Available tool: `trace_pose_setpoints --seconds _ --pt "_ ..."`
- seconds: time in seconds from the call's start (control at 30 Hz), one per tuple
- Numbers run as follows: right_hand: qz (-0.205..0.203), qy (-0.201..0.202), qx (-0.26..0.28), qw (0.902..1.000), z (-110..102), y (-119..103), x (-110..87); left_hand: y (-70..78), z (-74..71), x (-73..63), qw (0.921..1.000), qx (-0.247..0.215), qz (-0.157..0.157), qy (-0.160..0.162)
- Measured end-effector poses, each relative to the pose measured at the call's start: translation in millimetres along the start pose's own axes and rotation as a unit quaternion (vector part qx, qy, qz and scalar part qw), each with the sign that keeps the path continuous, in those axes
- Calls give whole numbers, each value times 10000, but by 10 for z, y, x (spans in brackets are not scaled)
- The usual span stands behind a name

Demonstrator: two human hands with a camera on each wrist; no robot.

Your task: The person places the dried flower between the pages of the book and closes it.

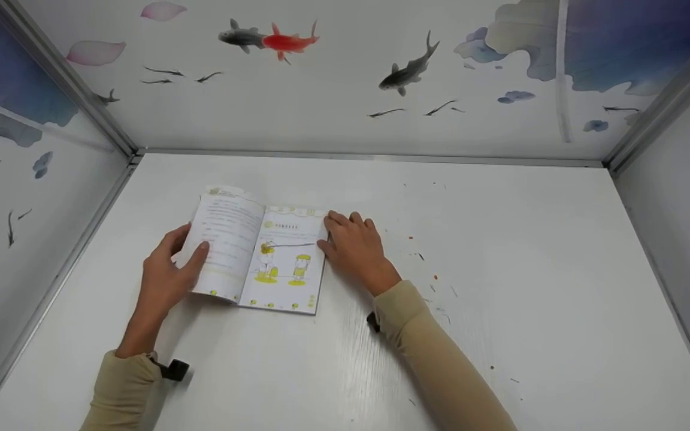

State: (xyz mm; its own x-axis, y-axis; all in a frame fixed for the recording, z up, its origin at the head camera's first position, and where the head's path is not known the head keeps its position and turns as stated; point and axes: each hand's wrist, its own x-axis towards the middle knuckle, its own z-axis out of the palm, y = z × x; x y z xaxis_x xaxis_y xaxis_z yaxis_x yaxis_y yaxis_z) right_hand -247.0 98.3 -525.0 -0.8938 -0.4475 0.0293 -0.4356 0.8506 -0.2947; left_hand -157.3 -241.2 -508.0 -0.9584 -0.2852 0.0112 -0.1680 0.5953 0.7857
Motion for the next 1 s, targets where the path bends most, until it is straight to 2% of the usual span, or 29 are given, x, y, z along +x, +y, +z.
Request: trace_pose_setpoints --seconds 0.2,0.33,0.63,0.87,1.0 --pt "-66 79 32 9999 3 16 1 119 -95 -33 9964 412 654 362" --pt "-67 120 34 9999 8 15 0 224 -127 -68 9904 746 1090 398" --pt "19 22 138 9999 9 11 0 477 -220 -169 9767 1612 1394 257" --pt "-23 48 162 9999 15 27 4 565 -219 -237 9689 1626 1819 402" --pt "-25 77 171 9998 26 33 1 595 -217 -254 9714 1344 1918 400"
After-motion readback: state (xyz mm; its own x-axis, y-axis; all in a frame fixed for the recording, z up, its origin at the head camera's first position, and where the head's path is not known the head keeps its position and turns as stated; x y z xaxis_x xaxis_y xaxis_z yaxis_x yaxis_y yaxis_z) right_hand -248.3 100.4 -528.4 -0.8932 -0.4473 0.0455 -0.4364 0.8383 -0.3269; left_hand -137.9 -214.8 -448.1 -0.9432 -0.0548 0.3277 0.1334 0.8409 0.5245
